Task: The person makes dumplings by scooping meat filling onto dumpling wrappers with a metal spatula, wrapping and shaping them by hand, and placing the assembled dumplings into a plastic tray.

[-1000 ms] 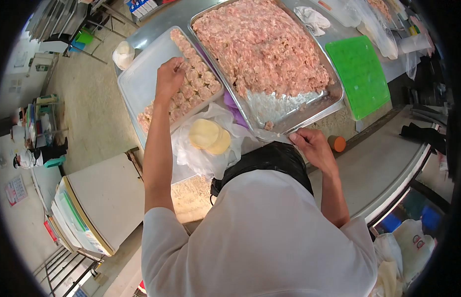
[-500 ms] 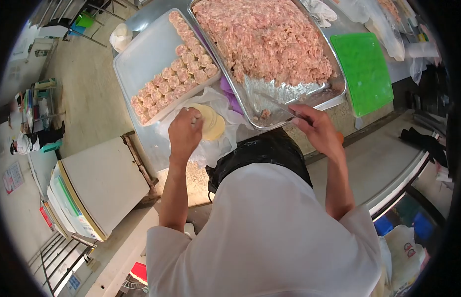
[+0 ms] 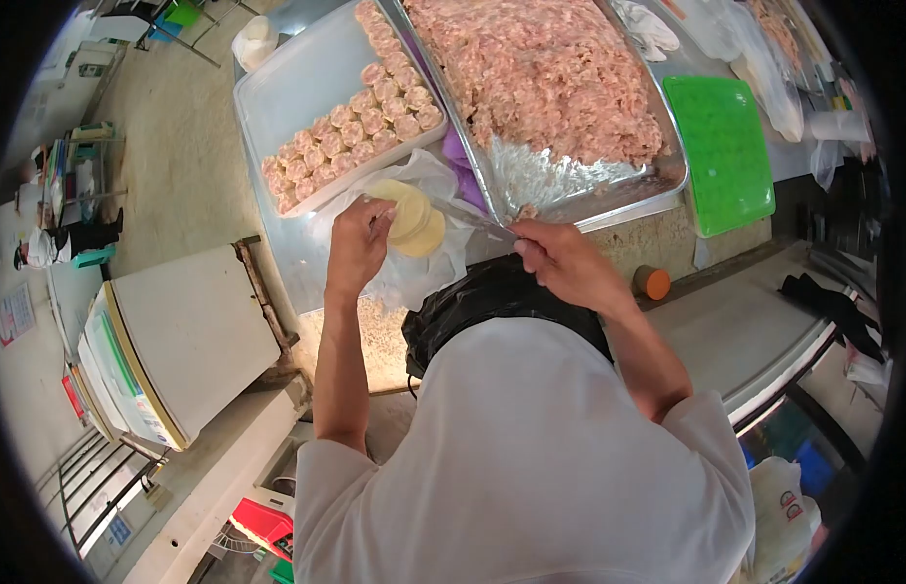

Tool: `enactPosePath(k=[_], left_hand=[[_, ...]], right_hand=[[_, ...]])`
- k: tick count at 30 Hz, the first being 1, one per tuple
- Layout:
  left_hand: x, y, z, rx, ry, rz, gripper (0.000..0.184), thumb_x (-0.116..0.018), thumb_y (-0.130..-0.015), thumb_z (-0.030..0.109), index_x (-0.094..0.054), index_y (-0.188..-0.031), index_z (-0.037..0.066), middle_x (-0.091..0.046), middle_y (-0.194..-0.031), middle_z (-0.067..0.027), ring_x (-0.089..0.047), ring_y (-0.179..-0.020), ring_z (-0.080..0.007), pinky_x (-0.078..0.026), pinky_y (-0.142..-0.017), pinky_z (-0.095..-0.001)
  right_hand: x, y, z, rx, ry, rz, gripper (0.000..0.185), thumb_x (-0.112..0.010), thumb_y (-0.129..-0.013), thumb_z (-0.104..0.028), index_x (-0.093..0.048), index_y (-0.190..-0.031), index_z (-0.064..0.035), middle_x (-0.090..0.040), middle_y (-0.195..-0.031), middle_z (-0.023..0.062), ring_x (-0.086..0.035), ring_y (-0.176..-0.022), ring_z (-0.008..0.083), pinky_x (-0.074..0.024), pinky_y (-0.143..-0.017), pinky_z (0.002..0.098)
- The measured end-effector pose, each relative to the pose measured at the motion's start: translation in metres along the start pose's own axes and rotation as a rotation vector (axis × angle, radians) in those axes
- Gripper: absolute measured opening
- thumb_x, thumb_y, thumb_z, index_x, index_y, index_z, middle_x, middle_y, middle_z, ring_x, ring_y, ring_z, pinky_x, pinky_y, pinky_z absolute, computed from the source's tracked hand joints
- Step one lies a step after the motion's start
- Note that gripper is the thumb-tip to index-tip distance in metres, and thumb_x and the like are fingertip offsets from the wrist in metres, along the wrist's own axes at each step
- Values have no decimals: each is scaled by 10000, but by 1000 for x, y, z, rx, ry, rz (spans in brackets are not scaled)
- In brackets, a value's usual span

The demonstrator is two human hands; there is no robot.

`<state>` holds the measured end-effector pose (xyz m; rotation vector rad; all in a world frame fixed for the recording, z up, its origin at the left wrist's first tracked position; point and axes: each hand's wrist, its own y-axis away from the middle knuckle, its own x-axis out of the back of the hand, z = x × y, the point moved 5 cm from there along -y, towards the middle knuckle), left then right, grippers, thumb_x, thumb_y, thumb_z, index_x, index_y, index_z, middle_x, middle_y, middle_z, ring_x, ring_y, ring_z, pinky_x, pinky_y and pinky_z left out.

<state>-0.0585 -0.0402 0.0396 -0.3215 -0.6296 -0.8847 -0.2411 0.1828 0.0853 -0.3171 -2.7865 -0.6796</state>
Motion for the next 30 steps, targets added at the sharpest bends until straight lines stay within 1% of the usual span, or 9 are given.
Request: enactPosePath(k=[3, 5, 7, 12, 18, 23, 24, 27, 30], left_hand=[[2, 1, -1, 52, 46, -19, 159, -678, -864, 7, -699, -1019, -25, -678, -894, -170, -666, -757, -287, -521, -707, -362], [1, 2, -5, 93, 79, -18, 179, -676, -849, -2, -697, -1024, -31, -690, -910, -172, -675, -769, -274, -527, -718, -350], [2, 1, -2, 98, 52, -19, 184, -682, -838, 0, -697, -1017, -35, -701, -922, -169, -681, -770, -266, -530, -724, -338], [1, 3, -17, 107, 161, 16, 159, -687, -838, 5, -700, -992, -34, -702, -889, -149, -665, -740, -210, -519, -704, -312], [-4, 7, -18, 138, 248, 18, 130, -686, -849, 6, -700, -974, -29, -678, -840, -111, -620, -704, -168, -500, -681, -292], [6, 8, -15, 170, 185, 21, 105, -663, -864, -5, -696, -963, -17, -687, -904, -93, -617, -773, -161, -495, -721, -291], [10, 9, -27, 182, 322, 105, 128, -652, -876, 18, -688, -994, -19, -689, -959, -101, -627, -826, -175, -502, -756, -299], [27, 16, -65, 221, 814, 356, 223, -619, -911, 91, -652, -1095, -30, -680, -1113, -133, -648, -980, -222, -519, -857, -337], [44, 7, -49, 242, 1335, 504, 336, -589, -940, 166, -589, -1200, -48, -648, -1210, -176, -644, -1096, -272, -530, -938, -404]], right_hand=[[-23, -8, 0, 133, -81, -11, 210, -518, -938, 7, -610, -1125, 29, -632, -821, 248, -652, -803, 392, -493, -746, 461], [-38, -17, 4, 129, -102, -42, 239, -487, -973, -7, -594, -1185, 20, -564, -743, 107, -585, -654, 219, -483, -612, 358], [-49, -23, 6, 113, -117, -52, 240, -474, -990, -17, -583, -1201, 18, -537, -709, 38, -551, -570, 138, -477, -541, 310], [-59, -32, 9, 62, -98, 2, 177, -517, -997, -62, -575, -1136, 30, -570, -721, 45, -562, -584, 129, -475, -550, 314], [-85, -76, 4, 154, -195, 232, 242, -631, -987, -188, -643, -1052, 45, -662, -769, 85, -600, -683, 108, -489, -618, 331], [-99, -111, -10, 95, -266, 269, 285, -684, -933, -218, -665, -1022, 52, -716, -818, 138, -640, -722, 142, -515, -659, 358], [-101, -116, -8, 103, -290, 282, 292, -692, -922, -221, -665, -1023, 52, -721, -821, 147, -647, -727, 150, -519, -666, 362], [-107, -124, 22, 87, -200, 391, 287, -690, -882, -215, -630, -913, 65, -632, -742, 263, -635, -663, 347, -496, -645, 448], [-84, -101, 6, 46, -17, 320, 208, -645, -905, -151, -619, -940, 52, -615, -785, 283, -641, -707, 372, -487, -656, 457]])
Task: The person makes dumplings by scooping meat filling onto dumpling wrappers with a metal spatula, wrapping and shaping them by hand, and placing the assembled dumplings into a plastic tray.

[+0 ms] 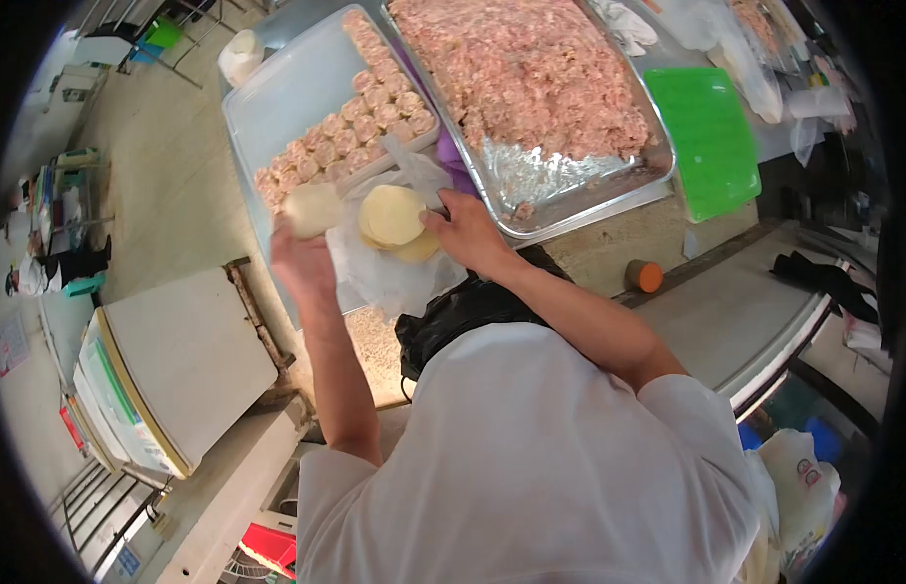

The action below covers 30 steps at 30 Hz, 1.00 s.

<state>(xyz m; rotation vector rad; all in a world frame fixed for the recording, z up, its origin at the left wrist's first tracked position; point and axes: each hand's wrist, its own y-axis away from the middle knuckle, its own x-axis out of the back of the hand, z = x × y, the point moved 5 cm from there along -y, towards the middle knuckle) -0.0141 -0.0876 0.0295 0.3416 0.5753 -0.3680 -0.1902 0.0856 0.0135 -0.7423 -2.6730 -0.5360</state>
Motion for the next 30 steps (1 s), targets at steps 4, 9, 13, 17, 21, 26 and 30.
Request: enactPosePath(k=[4, 9, 13, 17, 21, 26, 30], left_hand=[[6, 5, 25, -17, 41, 75, 401, -598, -968, 199, -543, -1274, -55, -628, -1244, -202, -636, -1142, -292, -533, -973, -455], [-2, 14, 3, 58, -148, 108, 410, -638, -979, 95, -515, -1356, -11, -623, -1279, -167, -647, -1112, -289, -550, -950, -448], [-33, 29, -28, 231, -35, 46, 356, -594, -1012, 166, -532, -1324, 7, -645, -1236, -150, -658, -1095, -285, -550, -926, -433], [-40, 42, -50, 284, -39, -64, 487, -517, -970, 74, -442, -1441, -28, -574, -1370, -193, -559, -1287, -335, -443, -1111, -459], [-50, 53, -54, 362, 102, 6, 541, -497, -947, 106, -422, -1461, -42, -543, -1413, -201, -504, -1348, -337, -370, -1173, -478], [-48, 50, -69, 396, 161, 15, 545, -493, -953, 116, -416, -1468, -45, -534, -1430, -188, -494, -1358, -341, -360, -1182, -486], [-60, 53, -69, 387, 212, 39, 490, -481, -986, 124, -442, -1447, -39, -553, -1408, -190, -514, -1339, -339, -378, -1169, -479]], right_hand=[[69, 30, -23, 279, -84, 157, 299, -558, -946, -38, -658, -1224, 4, -693, -902, 217, -686, -834, 295, -530, -759, 401], [156, -10, -9, 211, 767, 102, 387, -540, -905, -11, -666, -1263, -91, -687, -953, 268, -682, -894, 430, -548, -772, 487], [143, -20, 23, 179, 875, -52, 335, -535, -894, -28, -682, -1191, -79, -684, -898, 261, -678, -847, 439, -535, -737, 534], [138, -4, 32, 153, 706, 7, 289, -544, -884, -13, -679, -1135, -59, -681, -859, 254, -670, -826, 449, -519, -712, 547], [140, -4, 30, 161, 610, 76, 273, -558, -864, 16, -668, -1107, -43, -678, -864, 257, -665, -836, 454, -508, -704, 550], [130, -19, 33, 240, 540, 213, 297, -550, -845, 47, -651, -1111, -39, -674, -899, 268, -658, -835, 463, -504, -700, 551], [114, -30, 37, 216, 536, 187, 308, -527, -826, 72, -647, -1092, -28, -666, -897, 273, -647, -828, 479, -505, -699, 549]])
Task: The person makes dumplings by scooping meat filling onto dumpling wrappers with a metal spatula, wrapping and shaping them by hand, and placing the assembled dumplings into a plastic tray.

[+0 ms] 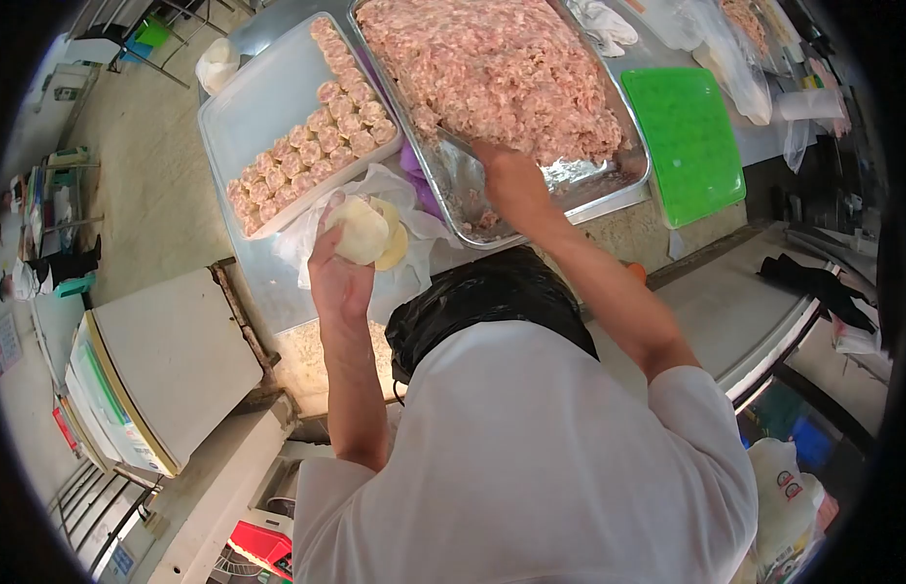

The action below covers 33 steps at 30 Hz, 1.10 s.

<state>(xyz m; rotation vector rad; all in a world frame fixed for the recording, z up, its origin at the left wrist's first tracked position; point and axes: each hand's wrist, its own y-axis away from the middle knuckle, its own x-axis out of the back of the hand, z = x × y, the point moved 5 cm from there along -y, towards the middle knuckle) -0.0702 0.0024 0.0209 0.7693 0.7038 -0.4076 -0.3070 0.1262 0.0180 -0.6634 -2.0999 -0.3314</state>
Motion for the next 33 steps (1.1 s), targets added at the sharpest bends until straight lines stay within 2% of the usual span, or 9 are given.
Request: enactPosePath(k=[4, 7, 10, 16, 19, 25, 29, 31, 33], left_hand=[[-4, -8, -12, 22, -14, 53, 436, -462, -1027, 166, -471, -1418, -27, -571, -1387, -190, -537, -1317, -331, -396, -1154, -473], [-11, -15, -19, 49, -2, 48, 417, -435, -1049, 181, -473, -1408, -29, -573, -1385, -194, -541, -1315, -329, -404, -1146, -472], [-32, -25, -26, -15, -29, 32, 417, -399, -1065, 187, -462, -1408, -42, -571, -1387, -196, -539, -1317, -330, -410, -1141, -470], [-87, -28, -47, -2, 29, 14, 445, -315, -1082, 204, -446, -1410, -68, -569, -1388, -189, -542, -1284, -351, -388, -1146, -503], [-105, -21, -52, 36, 268, -243, 454, -313, -1095, 300, -508, -1339, -29, -602, -1314, -176, -562, -1259, -312, -445, -1086, -480], [-92, -25, -56, -89, 155, 24, 445, -361, -1079, 352, -549, -1258, -10, -628, -1203, -168, -578, -1149, -351, -423, -1044, -568], [-87, -25, -62, -25, 171, -18, 436, -358, -1085, 362, -551, -1232, 0, -633, -1147, -148, -590, -1099, -330, -446, -1008, -532], [-100, -20, -60, -8, 164, -47, 426, -348, -1093, 366, -558, -1212, 15, -649, -1110, -128, -616, -1064, -295, -477, -983, -470], [-89, -23, -57, -31, 142, -39, 433, -360, -1084, 363, -557, -1226, 4, -639, -1134, -144, -588, -1107, -325, -450, -1010, -515]], right_hand=[[8, -3, -3, 77, -114, 23, 288, -536, -874, 66, -664, -1120, -13, -670, -818, 207, -671, -753, 391, -517, -664, 471], [35, 6, -6, -5, -524, -16, 298, -578, -878, 44, -678, -1155, -1, -682, -902, 244, -690, -850, 388, -534, -753, 428], [62, 20, -2, -18, -577, -76, 347, -594, -899, 60, -673, -1228, -15, -679, -913, 234, -676, -848, 348, -518, -747, 377], [90, 57, -33, 148, -517, -14, 344, -614, -921, 27, -667, -1256, -28, -647, -932, 205, -625, -776, 348, -502, -704, 388], [78, 69, -42, 146, -413, -2, 367, -632, -898, 47, -666, -1255, -32, -623, -898, 189, -605, -749, 362, -497, -688, 411], [99, 74, -28, 84, -432, -119, 379, -647, -871, 64, -687, -1232, -43, -620, -852, 176, -617, -727, 352, -494, -662, 407], [107, 67, -39, 34, -498, -163, 382, -673, -885, 59, -688, -1253, -44, -649, -859, 118, -585, -745, 219, -478, -687, 338], [85, 65, -31, 76, -478, -176, 378, -671, -886, 60, -691, -1248, -48, -654, -862, 119, -589, -739, 221, -480, -683, 339], [83, 63, -27, 108, -439, -182, 370, -671, -889, 57, -694, -1242, -50, -658, -864, 122, -594, -738, 226, -484, -680, 343]])
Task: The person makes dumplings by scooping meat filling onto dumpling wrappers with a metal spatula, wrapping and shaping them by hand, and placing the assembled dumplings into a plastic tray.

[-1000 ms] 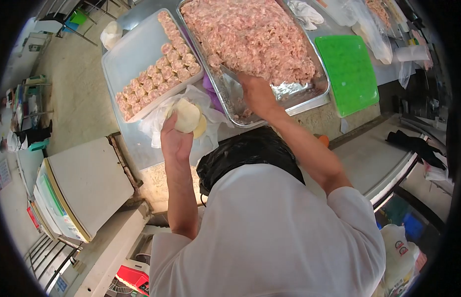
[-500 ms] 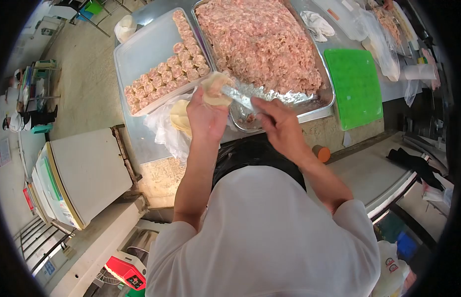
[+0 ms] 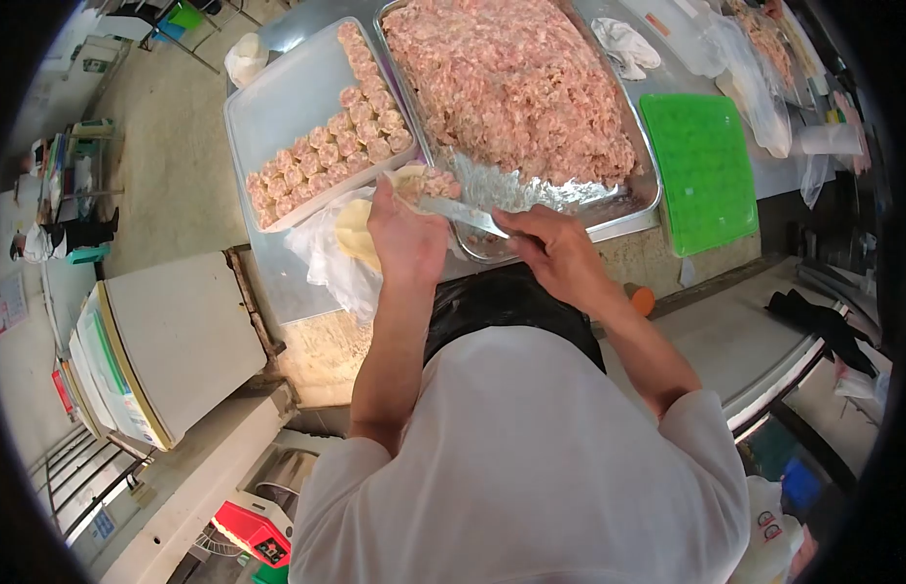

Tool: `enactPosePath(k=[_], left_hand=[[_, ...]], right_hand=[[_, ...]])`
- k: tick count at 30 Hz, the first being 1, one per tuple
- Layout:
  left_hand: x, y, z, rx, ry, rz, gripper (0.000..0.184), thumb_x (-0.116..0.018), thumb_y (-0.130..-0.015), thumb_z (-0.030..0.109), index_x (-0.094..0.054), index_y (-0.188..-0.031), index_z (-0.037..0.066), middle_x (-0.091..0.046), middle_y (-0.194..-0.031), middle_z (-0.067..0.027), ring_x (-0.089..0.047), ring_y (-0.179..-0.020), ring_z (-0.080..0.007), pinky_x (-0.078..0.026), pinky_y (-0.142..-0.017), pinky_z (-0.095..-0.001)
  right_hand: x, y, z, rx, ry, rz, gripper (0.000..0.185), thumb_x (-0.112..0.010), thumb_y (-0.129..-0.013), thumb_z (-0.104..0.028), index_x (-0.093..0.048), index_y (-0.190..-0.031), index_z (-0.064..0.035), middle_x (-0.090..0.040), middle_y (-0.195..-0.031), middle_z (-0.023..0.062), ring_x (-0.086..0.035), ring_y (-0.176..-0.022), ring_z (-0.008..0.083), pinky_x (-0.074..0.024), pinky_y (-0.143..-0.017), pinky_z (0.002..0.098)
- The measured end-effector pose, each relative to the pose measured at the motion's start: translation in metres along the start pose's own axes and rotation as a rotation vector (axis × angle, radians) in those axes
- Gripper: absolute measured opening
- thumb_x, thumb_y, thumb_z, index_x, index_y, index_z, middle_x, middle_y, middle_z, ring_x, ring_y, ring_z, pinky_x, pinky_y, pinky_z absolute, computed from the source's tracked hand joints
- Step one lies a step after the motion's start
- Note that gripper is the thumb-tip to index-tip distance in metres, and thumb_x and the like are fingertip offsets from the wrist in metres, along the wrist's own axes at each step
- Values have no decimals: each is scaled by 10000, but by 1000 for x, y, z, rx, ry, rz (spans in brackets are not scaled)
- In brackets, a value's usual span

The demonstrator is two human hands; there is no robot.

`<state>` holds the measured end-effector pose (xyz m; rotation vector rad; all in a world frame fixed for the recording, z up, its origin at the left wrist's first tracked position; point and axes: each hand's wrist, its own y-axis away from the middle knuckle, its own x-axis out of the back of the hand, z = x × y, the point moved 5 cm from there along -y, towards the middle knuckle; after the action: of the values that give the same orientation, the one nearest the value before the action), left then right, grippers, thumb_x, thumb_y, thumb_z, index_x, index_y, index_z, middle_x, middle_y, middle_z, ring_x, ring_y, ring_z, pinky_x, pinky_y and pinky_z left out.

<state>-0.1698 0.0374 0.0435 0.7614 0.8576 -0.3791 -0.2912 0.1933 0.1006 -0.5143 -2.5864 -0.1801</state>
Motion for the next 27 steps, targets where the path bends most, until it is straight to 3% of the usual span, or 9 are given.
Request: enactPosePath(k=[4, 7, 11, 15, 17, 20, 22, 25, 27], left_hand=[[17, -3, 6, 34, 25, 1, 456, -365, -1080, 370, -547, -1265, -5, -627, -1202, -164, -565, -1161, -347, -429, -1035, -542], [22, -8, 5, 35, 119, -353, 486, -346, -1082, 380, -531, -1306, -10, -610, -1273, -162, -556, -1191, -349, -420, -1048, -549], [14, 7, 42, -157, -16, 231, 490, -313, -1086, 391, -543, -1305, 18, -623, -1165, -132, -593, -1113, -316, -446, -1039, -521], [51, -3, 41, 176, 298, -641, 507, -350, -1077, 377, -498, -1343, -28, -570, -1335, -197, -542, -1250, -384, -402, -1126, -550], [61, -4, 37, 198, 281, -679, 495, -353, -1078, 368, -487, -1348, -25, -559, -1343, -208, -513, -1290, -395, -379, -1158, -557], [47, 12, 40, -71, -1, 230, 488, -375, -1073, 367, -476, -1357, -17, -567, -1327, -208, -516, -1283, -397, -375, -1157, -564], [53, 11, 37, -67, 67, 203, 490, -388, -1070, 362, -460, -1380, -11, -563, -1335, -205, -507, -1294, -395, -364, -1161, -573], [42, 11, 34, -61, 62, 181, 481, -397, -1067, 353, -462, -1381, -6, -557, -1341, -201, -500, -1297, -396, -356, -1160, -587], [28, 12, 27, -65, 43, 228, 449, -399, -1071, 351, -489, -1346, 7, -558, -1325, -179, -531, -1240, -402, -396, -1114, -595]], right_hand=[[12, -5, -12, 19, 27, 7, 349, -680, -893, 38, -699, -1229, -54, -662, -870, 132, -608, -749, 237, -492, -687, 349], [0, -12, -8, 29, 8, -7, 313, -694, -889, -15, -713, -1197, -70, -634, -856, 160, -622, -769, 327, -491, -694, 424], [9, -30, 19, 4, 271, -5, 285, -664, -897, -38, -714, -1176, -63, -658, -862, 213, -658, -843, 405, -510, -741, 486], [-18, -66, 69, -101, 474, -42, 259, -600, -898, -35, -711, -1132, -49, -660, -820, 248, -661, -827, 449, -508, -720, 535], [-24, -67, 75, -87, 479, -18, 244, -582, -903, -31, -709, -1111, -40, -652, -797, 245, -660, -786, 438, -509, -697, 527], [-20, -49, 59, -28, 309, 6, 213, -560, -935, -46, -704, -1091, -31, -632, -747, 213, -650, -689, 367, -512, -645, 469], [-3, -38, 38, 0, 44, -19, 186, -560, -974, -78, -702, -1082, -25, -624, -709, 159, -626, -621, 293, -506, -606, 413], [4, -18, 27, -567, -382, -264, 220, -590, -989, -109, -702, -1147, -5, -694, -896, 181, -663, -759, 310, -532, -734, 376], [-1, -11, 6, -386, -381, -207, 237, -605, -994, -107, -691, -1199, -26, -672, -875, 135, -636, -751, 256, -524, -721, 363]])
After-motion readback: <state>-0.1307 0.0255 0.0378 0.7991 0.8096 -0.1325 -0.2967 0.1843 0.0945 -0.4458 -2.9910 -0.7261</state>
